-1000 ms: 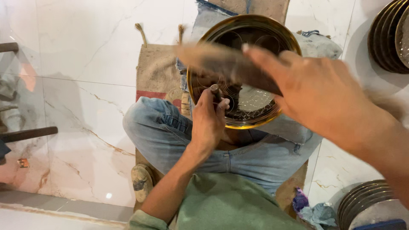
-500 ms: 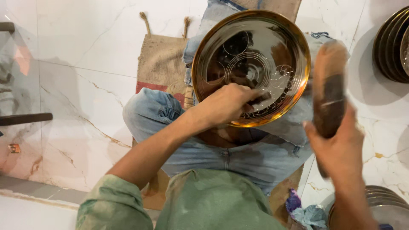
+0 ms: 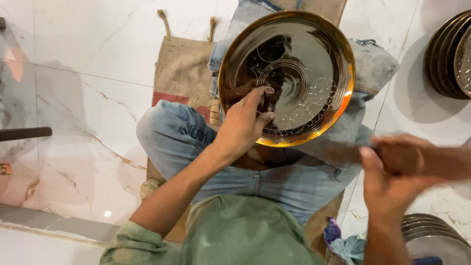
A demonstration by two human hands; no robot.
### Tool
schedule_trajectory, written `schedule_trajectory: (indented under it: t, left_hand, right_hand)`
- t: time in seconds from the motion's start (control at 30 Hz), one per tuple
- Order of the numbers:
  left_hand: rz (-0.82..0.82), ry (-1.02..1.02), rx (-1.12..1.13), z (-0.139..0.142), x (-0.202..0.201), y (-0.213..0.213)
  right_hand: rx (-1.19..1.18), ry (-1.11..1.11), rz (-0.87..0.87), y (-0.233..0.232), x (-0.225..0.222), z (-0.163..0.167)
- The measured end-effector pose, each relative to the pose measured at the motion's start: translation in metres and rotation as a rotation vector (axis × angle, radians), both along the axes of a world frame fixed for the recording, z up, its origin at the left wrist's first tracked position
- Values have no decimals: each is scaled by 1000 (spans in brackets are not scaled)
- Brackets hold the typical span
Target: The person sits cross-legged on the floor with a brass plate on their lap and hammers a punch along the plate's embossed pattern, repositioning the punch by hand between strikes to decorate the metal plate.
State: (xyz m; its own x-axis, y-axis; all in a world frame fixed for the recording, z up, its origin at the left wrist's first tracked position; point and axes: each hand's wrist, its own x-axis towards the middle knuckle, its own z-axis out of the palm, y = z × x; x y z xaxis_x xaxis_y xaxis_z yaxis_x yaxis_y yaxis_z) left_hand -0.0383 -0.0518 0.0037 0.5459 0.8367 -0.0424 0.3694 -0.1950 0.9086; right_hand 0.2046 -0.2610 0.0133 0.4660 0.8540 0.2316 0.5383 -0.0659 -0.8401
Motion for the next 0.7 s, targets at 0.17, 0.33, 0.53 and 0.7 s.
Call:
schedule_trajectory:
  t: [0.17, 0.33, 0.53, 0.7]
  left_hand:
    - [-18, -36, 37, -7, -1, -3]
    - [32, -60, 0, -16, -2, -7]
    - [220, 6, -114, -19, 2, -25]
    - [427, 59, 56, -11, 3, -50]
  right_hand:
    - [-186, 239, 165, 78, 16, 44]
    - [-713, -1044, 474, 143, 3, 113]
    - [-661, -1094, 627, 178, -29, 151]
    - [-741, -1204, 707, 181, -51, 161]
